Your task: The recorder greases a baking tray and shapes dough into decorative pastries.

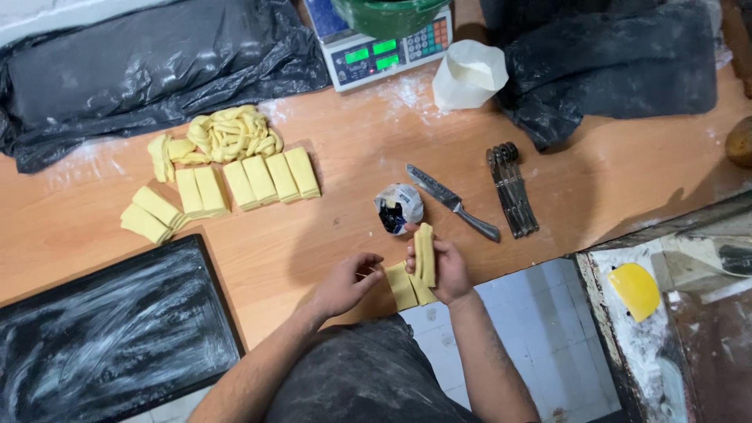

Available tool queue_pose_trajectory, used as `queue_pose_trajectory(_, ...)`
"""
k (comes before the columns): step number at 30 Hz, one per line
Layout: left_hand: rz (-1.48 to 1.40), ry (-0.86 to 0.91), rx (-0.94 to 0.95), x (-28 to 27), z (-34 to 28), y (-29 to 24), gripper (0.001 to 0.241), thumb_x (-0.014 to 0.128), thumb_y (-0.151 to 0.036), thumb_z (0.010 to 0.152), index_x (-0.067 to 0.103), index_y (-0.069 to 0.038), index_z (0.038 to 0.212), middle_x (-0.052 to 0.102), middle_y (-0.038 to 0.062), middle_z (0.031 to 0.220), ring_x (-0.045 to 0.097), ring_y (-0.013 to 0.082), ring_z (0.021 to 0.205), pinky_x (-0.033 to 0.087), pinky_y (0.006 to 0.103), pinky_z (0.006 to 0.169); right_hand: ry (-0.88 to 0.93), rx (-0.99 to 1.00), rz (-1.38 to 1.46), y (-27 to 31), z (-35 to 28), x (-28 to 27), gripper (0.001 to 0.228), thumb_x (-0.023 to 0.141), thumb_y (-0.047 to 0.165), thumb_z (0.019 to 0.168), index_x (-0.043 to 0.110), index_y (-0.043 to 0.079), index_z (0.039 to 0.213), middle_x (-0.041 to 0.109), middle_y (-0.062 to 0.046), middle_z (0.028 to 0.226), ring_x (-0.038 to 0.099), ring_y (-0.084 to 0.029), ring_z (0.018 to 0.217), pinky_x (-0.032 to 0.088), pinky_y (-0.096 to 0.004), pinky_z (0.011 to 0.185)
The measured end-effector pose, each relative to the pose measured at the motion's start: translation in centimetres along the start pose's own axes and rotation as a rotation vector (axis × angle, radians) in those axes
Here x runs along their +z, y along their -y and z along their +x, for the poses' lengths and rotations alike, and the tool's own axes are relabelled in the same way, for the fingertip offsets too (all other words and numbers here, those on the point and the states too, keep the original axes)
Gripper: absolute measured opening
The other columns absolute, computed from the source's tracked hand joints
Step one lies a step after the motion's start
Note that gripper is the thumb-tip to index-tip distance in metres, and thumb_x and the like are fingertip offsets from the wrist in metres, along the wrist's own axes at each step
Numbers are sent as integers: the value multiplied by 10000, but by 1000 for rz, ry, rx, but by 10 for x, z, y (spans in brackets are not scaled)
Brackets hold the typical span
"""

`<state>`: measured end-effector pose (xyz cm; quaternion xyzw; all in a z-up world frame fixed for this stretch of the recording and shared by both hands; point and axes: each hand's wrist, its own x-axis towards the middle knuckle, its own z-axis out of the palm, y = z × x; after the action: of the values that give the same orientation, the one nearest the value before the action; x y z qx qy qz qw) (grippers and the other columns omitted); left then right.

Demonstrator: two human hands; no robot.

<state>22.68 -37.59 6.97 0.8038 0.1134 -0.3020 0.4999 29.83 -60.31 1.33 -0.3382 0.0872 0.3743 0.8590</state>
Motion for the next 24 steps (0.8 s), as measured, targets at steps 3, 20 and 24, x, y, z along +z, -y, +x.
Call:
queue_pose_trajectory(3, -452, 0, 25, 14, 3, 17, 486, 586, -342, 998, 570, -36, 1376, 697, 169, 1259, 686, 254, 1132, 562, 395, 998, -179, 155, -316, -14, 7, 38, 520, 375, 301, 1034, 460, 37, 1474, 659, -137, 1044, 653, -246, 919, 567, -432, 814)
queue_pose_trajectory(20, -1365, 112, -267, 20, 0, 115, 625, 413, -626, 1020, 604, -47, 1159, 673, 125, 907, 703, 234, 798, 604, 407, 737, -548, 325, -1675, 7, -19, -32, 644, 834, 413, 849, 615, -23, 1269, 706, -191, 1184, 692, -306, 1091, 565, -435, 938)
queue_pose_trajectory(24, -1244, 123, -383, 18, 2, 103, 595, 387, -564, 1010, 621, -54, 1204, 691, 124, 931, 707, 237, 827, 618, 403, 748, -609, 451, -1267, -9, -18, -44, 674, 858, 352, 787, 619, 1, 1310, 755, -150, 1103, 742, -218, 1001, 598, -362, 873)
